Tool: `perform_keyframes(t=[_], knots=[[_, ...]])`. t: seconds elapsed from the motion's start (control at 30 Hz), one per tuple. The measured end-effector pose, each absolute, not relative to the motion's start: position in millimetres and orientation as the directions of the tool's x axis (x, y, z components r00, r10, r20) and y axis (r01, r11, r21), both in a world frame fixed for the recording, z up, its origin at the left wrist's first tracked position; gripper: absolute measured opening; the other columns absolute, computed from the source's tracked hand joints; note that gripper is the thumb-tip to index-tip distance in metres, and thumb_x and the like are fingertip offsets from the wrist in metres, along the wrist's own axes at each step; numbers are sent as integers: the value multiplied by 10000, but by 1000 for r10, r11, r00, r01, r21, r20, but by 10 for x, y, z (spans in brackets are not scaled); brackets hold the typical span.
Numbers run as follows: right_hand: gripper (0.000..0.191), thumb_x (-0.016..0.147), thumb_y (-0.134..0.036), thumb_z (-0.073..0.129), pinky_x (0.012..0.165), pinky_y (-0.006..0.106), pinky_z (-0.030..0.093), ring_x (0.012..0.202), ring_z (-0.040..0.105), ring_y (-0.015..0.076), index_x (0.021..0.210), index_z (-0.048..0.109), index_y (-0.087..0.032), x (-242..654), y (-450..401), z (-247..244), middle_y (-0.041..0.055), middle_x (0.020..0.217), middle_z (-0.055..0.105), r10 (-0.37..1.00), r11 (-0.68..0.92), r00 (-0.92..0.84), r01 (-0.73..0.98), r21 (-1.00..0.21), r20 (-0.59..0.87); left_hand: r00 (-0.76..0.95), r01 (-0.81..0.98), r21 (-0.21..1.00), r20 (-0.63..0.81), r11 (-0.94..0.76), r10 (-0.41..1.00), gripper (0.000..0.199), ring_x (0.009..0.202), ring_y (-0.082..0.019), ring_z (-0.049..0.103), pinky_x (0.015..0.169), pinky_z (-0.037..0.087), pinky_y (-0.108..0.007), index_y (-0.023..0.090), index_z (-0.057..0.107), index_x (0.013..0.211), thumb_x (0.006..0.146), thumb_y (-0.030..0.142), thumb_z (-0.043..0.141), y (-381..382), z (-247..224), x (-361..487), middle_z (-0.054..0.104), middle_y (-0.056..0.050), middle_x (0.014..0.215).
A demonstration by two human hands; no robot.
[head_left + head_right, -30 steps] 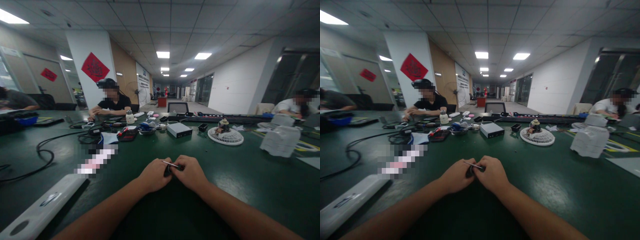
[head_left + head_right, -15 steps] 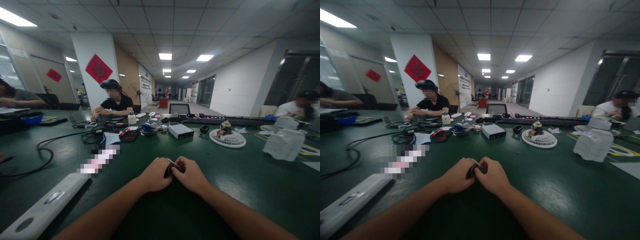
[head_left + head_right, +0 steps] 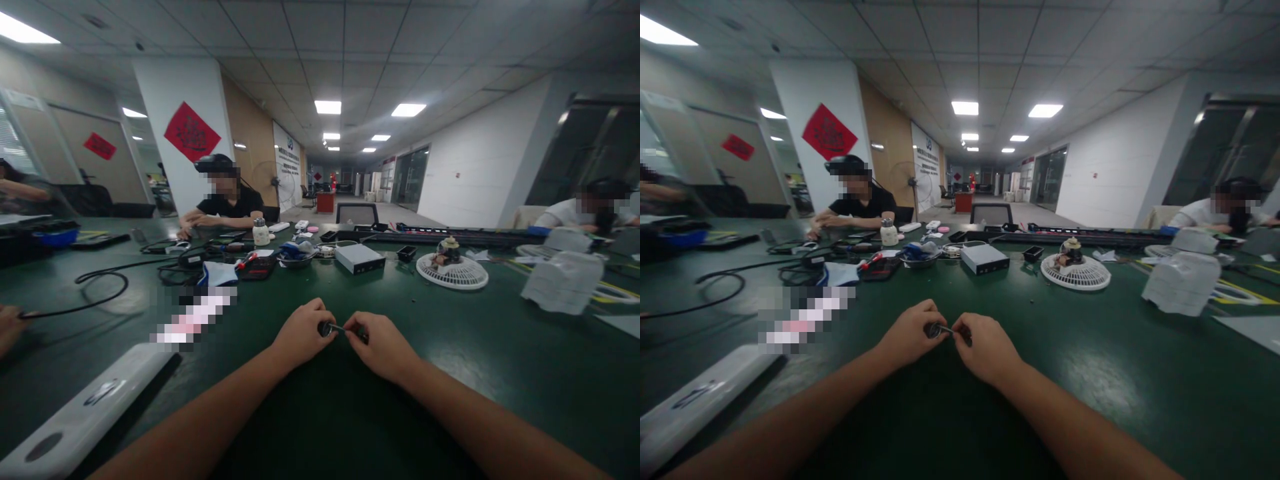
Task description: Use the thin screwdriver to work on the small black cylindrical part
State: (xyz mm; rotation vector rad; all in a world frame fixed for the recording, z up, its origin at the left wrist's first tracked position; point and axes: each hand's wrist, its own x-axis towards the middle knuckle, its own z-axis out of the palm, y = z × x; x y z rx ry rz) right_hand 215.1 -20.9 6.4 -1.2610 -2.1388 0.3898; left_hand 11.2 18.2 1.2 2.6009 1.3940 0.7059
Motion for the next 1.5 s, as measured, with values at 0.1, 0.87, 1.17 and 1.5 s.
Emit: perform_keyframes(t=[0.1, 0.87, 1.17, 1.5], knots=[[148, 879, -208, 583, 681, 266, 455, 777, 647, 164, 946, 714, -224, 2142, -216, 69, 15, 878, 717, 825, 564, -428, 660, -497, 368, 506, 763, 251, 341, -595, 792, 88, 850, -161, 564, 726, 436, -268, 246, 712, 868, 801, 273, 663, 159, 18, 128, 561, -17, 956], [191, 782, -411, 698, 524, 261, 350, 629, 622, 174, 845, 725, -232, 2244, -131, 25, 15, 710, 704, 925, 379, -337, 814, -440, 174, 323, 840, 341, 308, -421, 895, 95, 870, -164, 599, 739, 456, -274, 240, 626, 914, 824, 212, 616, 228, -18, 94, 579, -14, 1000], [168, 825, -251, 643, 657, 242, 483, 752, 675, 153, 961, 725, -197, 2225, -97, 29, 27, 882, 744, 926, 377, -304, 699, -607, 226, 282, 816, 421, 309, -396, 908, 218, 968, -199, 599, 796, 470, -308, 216, 597, 982, 783, 240, 683, 203, 15, 107, 613, -33, 1057], [166, 852, -263, 664, 765, 300, 474, 873, 650, 188, 980, 768, -240, 2229, -48, 6, 34, 994, 715, 899, 436, -254, 611, -661, 358, 446, 733, 399, 328, -550, 833, 252, 926, -192, 610, 818, 461, -309, 250, 678, 1020, 778, 304, 723, 144, 56, 137, 654, -20, 1017]])
